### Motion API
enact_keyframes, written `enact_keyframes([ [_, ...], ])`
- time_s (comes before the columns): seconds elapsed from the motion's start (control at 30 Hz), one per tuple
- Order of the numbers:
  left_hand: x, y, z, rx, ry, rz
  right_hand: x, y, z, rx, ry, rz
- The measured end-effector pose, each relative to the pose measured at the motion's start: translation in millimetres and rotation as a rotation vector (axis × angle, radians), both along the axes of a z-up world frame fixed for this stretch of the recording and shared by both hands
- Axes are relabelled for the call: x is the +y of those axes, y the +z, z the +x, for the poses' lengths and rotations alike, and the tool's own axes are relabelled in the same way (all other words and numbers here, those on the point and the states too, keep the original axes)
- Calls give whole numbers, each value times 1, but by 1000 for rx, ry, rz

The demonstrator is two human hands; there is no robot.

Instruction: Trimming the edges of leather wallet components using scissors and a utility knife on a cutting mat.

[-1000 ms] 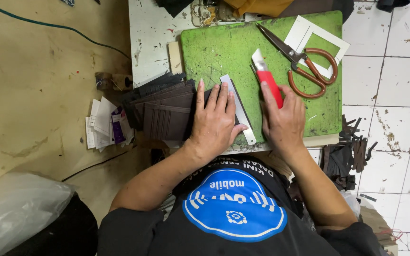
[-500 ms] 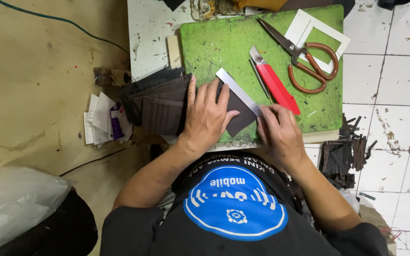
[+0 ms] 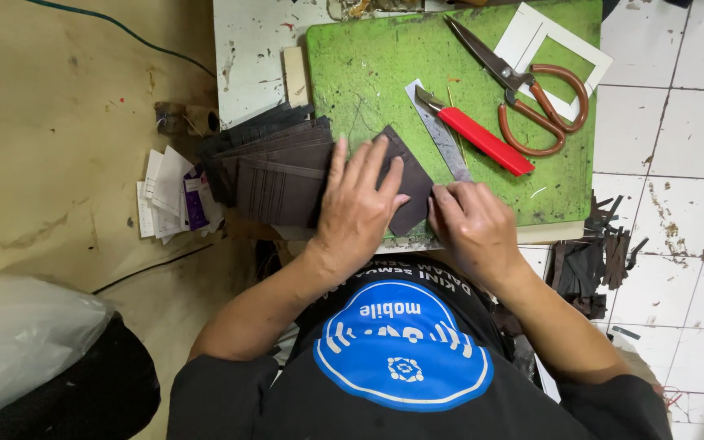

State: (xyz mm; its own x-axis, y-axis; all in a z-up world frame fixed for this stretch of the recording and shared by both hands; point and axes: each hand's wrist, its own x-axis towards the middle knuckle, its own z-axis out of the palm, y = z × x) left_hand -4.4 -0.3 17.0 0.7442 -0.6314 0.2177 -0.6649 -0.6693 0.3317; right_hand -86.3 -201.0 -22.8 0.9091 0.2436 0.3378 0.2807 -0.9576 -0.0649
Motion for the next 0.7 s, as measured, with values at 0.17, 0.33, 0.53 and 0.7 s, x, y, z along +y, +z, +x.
enact_keyframes([
  [0.17, -3, -24, -10, -90, -48, -62, -1, -13, 2, 45, 27, -188],
  [0.33, -2, -24, -10, -149, -41, -81, -20, -37, 5, 267, 32, 126],
  [0.53, -2, -26, -10, -165, -39, -79, -7, -6, 19, 216, 0, 186],
  [0.7, -2, -24, -11, -163, -38, -82, -5, -9, 26, 158, 63, 25],
])
